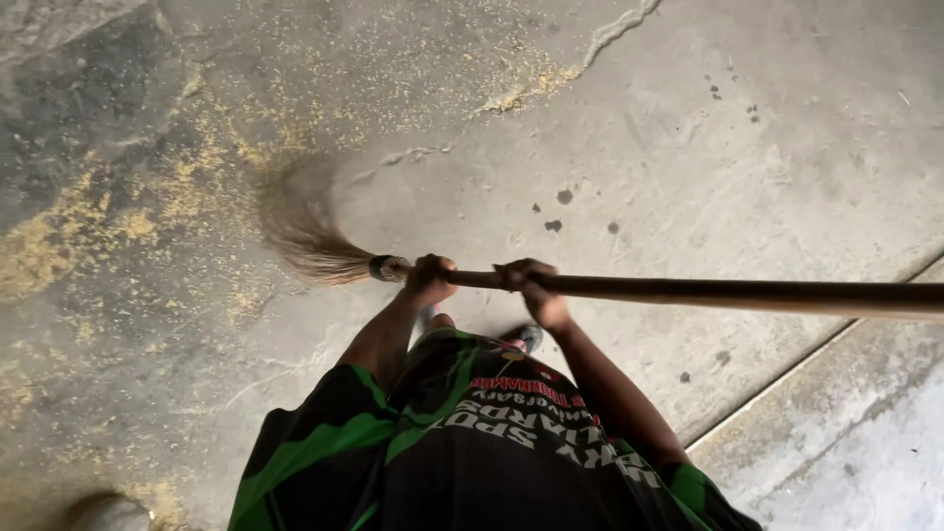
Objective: The person is sweeping the floor with a broom.
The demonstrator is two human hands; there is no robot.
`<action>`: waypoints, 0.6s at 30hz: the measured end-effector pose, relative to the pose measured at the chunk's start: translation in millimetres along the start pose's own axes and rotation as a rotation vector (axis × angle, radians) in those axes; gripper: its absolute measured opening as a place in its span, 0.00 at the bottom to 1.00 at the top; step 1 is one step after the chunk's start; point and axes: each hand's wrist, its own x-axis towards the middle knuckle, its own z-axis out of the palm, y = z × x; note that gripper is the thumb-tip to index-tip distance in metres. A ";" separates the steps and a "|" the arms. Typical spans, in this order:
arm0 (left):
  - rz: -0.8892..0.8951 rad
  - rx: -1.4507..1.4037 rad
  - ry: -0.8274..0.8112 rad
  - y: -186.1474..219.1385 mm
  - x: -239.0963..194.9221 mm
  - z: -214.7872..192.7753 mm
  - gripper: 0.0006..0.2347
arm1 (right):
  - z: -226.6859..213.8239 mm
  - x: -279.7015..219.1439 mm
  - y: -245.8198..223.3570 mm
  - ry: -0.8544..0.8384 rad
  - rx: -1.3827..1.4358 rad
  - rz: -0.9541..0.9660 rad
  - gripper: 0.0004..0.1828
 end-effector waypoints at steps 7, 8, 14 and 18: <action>0.426 -0.163 -0.055 125.4 44.6 -40.7 0.10 | 21.5 -13.4 -127.5 0.459 0.239 -0.295 0.14; 0.434 -0.187 -0.146 148.0 52.6 -38.2 0.12 | 32.2 -17.8 -145.0 0.647 0.227 -0.425 0.16; 0.590 -0.240 -0.233 196.1 116.8 -32.2 0.04 | 12.6 -22.0 -116.7 0.966 -0.248 -0.537 0.23; 0.563 -0.179 -0.335 152.2 147.7 -28.1 0.05 | 18.9 20.1 -79.7 0.885 -0.340 -0.417 0.18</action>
